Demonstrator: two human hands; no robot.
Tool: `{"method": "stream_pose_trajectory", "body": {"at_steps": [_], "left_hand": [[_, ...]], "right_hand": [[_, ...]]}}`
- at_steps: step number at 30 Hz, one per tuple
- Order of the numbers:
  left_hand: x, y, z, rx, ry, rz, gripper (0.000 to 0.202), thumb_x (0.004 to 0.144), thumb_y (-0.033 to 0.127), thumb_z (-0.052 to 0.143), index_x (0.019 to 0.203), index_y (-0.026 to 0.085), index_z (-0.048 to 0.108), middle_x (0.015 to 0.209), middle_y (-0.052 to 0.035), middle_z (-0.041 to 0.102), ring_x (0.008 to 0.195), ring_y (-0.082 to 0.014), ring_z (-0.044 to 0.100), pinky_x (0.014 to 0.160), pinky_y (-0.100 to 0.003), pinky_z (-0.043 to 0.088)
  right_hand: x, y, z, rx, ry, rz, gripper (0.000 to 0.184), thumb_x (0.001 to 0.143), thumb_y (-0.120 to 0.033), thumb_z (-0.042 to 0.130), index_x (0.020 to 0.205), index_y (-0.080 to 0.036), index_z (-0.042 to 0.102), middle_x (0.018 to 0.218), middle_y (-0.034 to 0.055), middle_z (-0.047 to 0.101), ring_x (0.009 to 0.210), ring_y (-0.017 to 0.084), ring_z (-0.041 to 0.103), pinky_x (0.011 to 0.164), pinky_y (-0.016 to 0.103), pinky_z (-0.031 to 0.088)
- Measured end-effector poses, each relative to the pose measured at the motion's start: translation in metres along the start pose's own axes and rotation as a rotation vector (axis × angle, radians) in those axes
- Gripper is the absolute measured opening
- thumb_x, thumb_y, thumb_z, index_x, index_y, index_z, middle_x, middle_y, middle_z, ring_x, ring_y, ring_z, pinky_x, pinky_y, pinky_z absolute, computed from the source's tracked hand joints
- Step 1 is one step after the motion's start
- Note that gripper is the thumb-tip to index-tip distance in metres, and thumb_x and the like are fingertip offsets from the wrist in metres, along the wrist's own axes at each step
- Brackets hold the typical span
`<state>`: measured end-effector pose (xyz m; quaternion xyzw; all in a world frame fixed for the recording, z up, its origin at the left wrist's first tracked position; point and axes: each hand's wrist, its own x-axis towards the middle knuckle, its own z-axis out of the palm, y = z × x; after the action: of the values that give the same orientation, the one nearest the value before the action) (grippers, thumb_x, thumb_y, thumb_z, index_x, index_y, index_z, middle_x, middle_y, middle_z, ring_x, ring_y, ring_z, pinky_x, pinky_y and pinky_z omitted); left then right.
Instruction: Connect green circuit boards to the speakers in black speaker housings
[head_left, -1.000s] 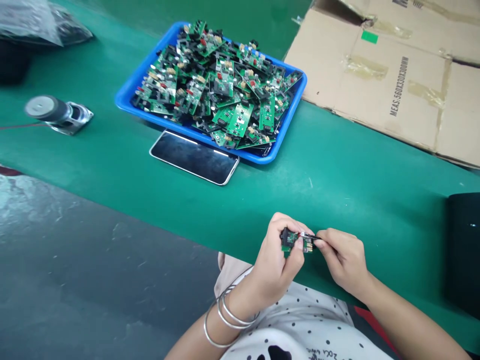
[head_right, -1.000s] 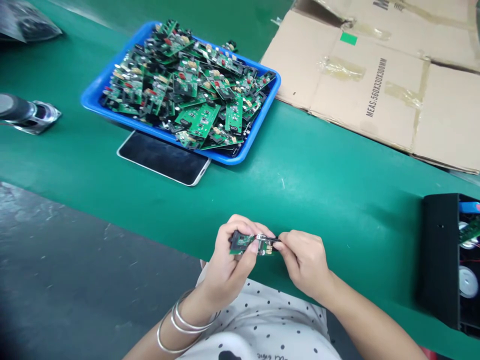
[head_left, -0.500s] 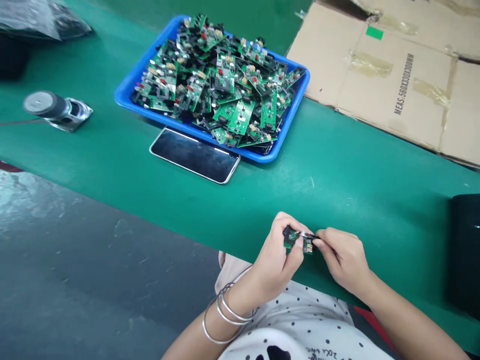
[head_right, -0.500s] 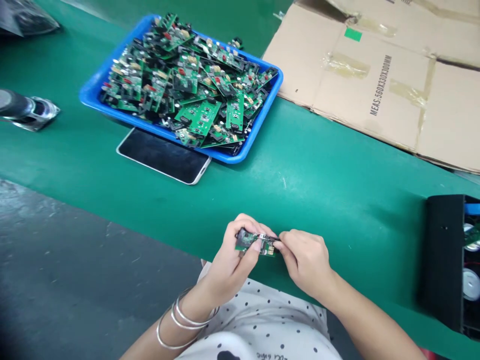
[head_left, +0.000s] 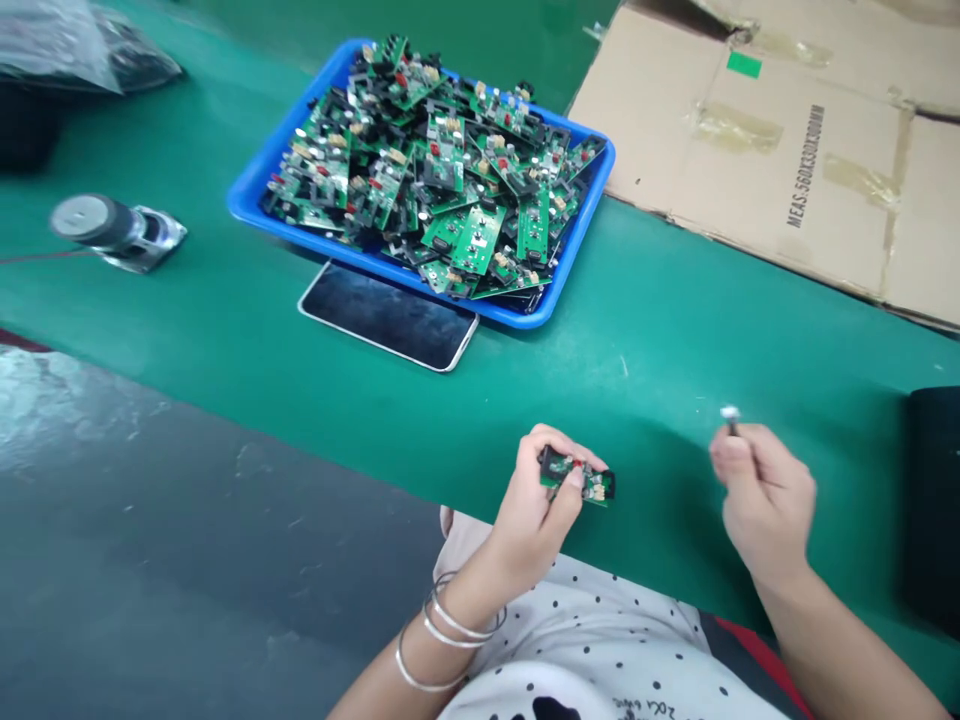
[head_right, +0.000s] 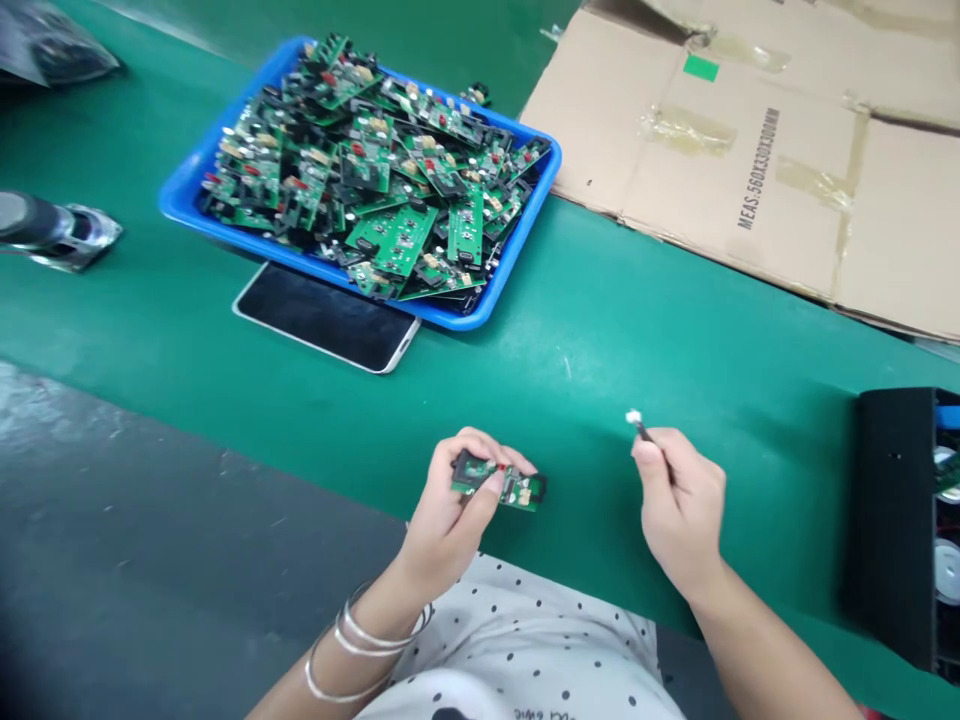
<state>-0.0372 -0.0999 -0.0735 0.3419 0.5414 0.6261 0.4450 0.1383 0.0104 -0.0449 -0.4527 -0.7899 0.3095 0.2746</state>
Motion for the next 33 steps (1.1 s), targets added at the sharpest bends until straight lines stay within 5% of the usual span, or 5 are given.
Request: {"method": "stream_pose_trajectory", "body": {"at_steps": [10, 20, 26, 29, 33], "left_hand": [[0.003, 0.003, -0.003, -0.127, -0.115, 0.086, 0.008, 0.094, 0.019, 0.045, 0.100, 0.024, 0.043, 0.097, -0.0014, 0.046, 0.097, -0.0196, 0.062, 0.086, -0.043, 0.049], [-0.004, 0.006, -0.014, -0.117, -0.102, 0.015, 0.026, 0.095, 0.017, 0.044, 0.118, 0.027, 0.045, 0.112, -0.0055, 0.054, 0.110, -0.0236, 0.060, 0.093, -0.046, 0.049], [-0.004, 0.007, -0.013, -0.150, -0.095, -0.011, 0.037, 0.096, 0.016, 0.042, 0.131, 0.029, 0.040, 0.107, -0.0054, 0.061, 0.106, -0.0228, 0.064, 0.089, -0.043, 0.053], [-0.006, 0.009, -0.010, -0.078, -0.130, 0.025, 0.045, 0.096, 0.013, 0.041, 0.137, 0.030, 0.034, 0.108, -0.0064, 0.065, 0.106, -0.0207, 0.064, 0.089, -0.039, 0.054], [-0.009, 0.015, -0.005, 0.089, -0.239, 0.110, 0.055, 0.094, 0.008, 0.041, 0.142, 0.031, 0.028, 0.120, -0.0089, 0.063, 0.110, -0.0184, 0.061, 0.086, -0.033, 0.056]], "right_hand": [[0.007, -0.006, 0.019, -0.202, -0.207, -0.198, 0.030, 0.098, -0.032, 0.039, 0.078, -0.019, 0.056, 0.062, -0.0009, 0.057, 0.052, 0.012, 0.054, 0.050, 0.023, 0.038], [0.003, 0.007, 0.023, -0.304, -0.141, -0.217, 0.024, 0.097, -0.035, 0.043, 0.100, -0.018, 0.059, 0.088, 0.0069, 0.065, 0.080, 0.019, 0.060, 0.072, 0.031, 0.047], [0.008, 0.008, 0.020, -0.481, -0.006, -0.248, 0.021, 0.093, -0.030, 0.051, 0.108, -0.017, 0.059, 0.111, 0.0121, 0.062, 0.107, 0.031, 0.050, 0.096, 0.053, 0.036], [0.004, -0.003, 0.020, -0.302, -0.008, -0.329, 0.021, 0.092, -0.026, 0.051, 0.112, -0.019, 0.057, 0.115, 0.0111, 0.061, 0.112, 0.029, 0.049, 0.099, 0.051, 0.037], [-0.004, -0.017, 0.023, 0.085, -0.252, -0.346, 0.032, 0.094, -0.031, 0.050, 0.124, -0.022, 0.049, 0.119, 0.0093, 0.060, 0.113, 0.024, 0.052, 0.094, 0.044, 0.045]]}}
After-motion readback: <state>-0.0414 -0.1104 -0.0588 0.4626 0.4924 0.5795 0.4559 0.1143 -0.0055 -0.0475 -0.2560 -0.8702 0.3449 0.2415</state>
